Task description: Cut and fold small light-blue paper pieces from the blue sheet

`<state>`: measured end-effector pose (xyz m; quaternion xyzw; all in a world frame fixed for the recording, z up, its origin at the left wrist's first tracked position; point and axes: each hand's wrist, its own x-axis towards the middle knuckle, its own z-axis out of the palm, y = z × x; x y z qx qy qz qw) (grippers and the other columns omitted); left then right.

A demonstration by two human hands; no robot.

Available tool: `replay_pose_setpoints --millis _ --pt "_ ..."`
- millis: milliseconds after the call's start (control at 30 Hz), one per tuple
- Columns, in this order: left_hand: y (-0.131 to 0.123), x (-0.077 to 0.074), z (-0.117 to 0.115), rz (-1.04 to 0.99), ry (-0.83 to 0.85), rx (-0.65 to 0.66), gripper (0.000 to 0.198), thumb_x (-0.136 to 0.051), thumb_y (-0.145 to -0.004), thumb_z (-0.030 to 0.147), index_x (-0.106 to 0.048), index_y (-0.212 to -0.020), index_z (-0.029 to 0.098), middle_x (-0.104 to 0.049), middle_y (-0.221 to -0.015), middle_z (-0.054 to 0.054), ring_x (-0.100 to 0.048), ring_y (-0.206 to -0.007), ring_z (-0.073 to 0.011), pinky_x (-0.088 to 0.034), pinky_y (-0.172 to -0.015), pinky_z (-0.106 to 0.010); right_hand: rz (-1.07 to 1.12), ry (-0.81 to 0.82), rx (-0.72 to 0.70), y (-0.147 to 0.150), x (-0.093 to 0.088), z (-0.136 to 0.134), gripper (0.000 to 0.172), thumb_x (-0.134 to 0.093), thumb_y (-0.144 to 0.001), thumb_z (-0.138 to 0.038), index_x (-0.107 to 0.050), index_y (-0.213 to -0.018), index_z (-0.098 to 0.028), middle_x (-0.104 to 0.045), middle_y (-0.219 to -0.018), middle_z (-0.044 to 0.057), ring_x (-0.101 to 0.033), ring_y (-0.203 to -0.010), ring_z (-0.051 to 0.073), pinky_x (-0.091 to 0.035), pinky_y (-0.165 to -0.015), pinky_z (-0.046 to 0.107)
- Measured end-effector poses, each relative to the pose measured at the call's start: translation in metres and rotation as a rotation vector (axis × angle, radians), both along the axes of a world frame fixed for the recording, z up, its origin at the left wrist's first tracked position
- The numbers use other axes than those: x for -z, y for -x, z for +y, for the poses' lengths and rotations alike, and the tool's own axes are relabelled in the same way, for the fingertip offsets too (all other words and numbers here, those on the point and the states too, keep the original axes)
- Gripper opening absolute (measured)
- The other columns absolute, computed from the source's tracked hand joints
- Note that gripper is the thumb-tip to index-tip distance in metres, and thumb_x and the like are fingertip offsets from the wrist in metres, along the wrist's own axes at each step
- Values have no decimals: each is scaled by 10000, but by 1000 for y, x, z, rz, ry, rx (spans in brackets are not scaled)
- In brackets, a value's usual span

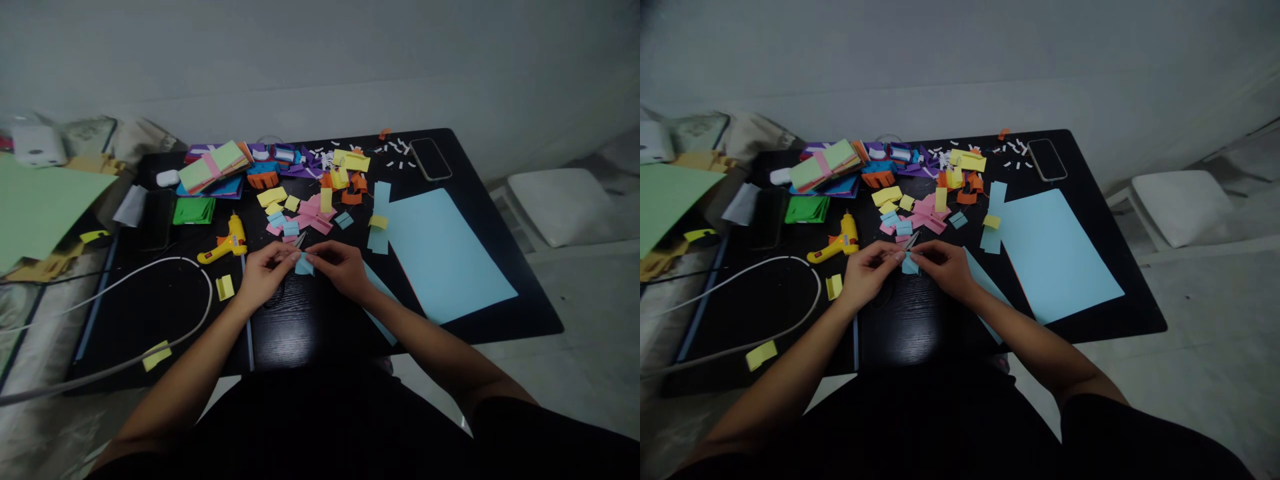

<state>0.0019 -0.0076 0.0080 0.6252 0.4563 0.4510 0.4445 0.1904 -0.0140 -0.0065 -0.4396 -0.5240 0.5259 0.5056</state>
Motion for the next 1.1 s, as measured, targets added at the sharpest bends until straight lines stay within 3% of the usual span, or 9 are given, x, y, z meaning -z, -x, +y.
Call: replay_pose_setpoints --millis 200,467,800,1100 --pt "0 2 -1 34 1 -4 224 -711 -896 398 -733 -894 175 -706 -726 -7 -641 -661 -142 -525 -652 -261 -46 -53 8 -1 -1 0 138 -804 -823 -328 -808 -912 -222 -805 -891 23 -744 -808 172 -598 -775 297" --pt "0 0 1 54 40 30 329 -618 -954 482 -713 -894 173 -679 -727 -14 -622 -696 -159 -499 -689 -276 -1 9 8 -2 -2 2 148 -826 -792 -325 -817 -898 -222 -815 -889 24 -757 -821 184 -606 -803 312" --pt "1 4 1 48 54 62 294 -648 -936 469 -689 -867 186 -642 -666 10 -583 -624 -145 -468 -627 -265 28 53 -14 -2 -1 3 192 -839 -776 -380 -823 -902 -236 -817 -899 30 -765 -853 204 -618 -837 350" --pt "0 7 -3 91 40 43 282 -600 -973 451 -674 -896 190 -627 -703 10 -570 -667 -148 -458 -663 -266 36 55 -9 -2 1 4 187 -835 -780 -359 -825 -916 -231 -823 -930 36 -775 -886 212 -617 -870 351"
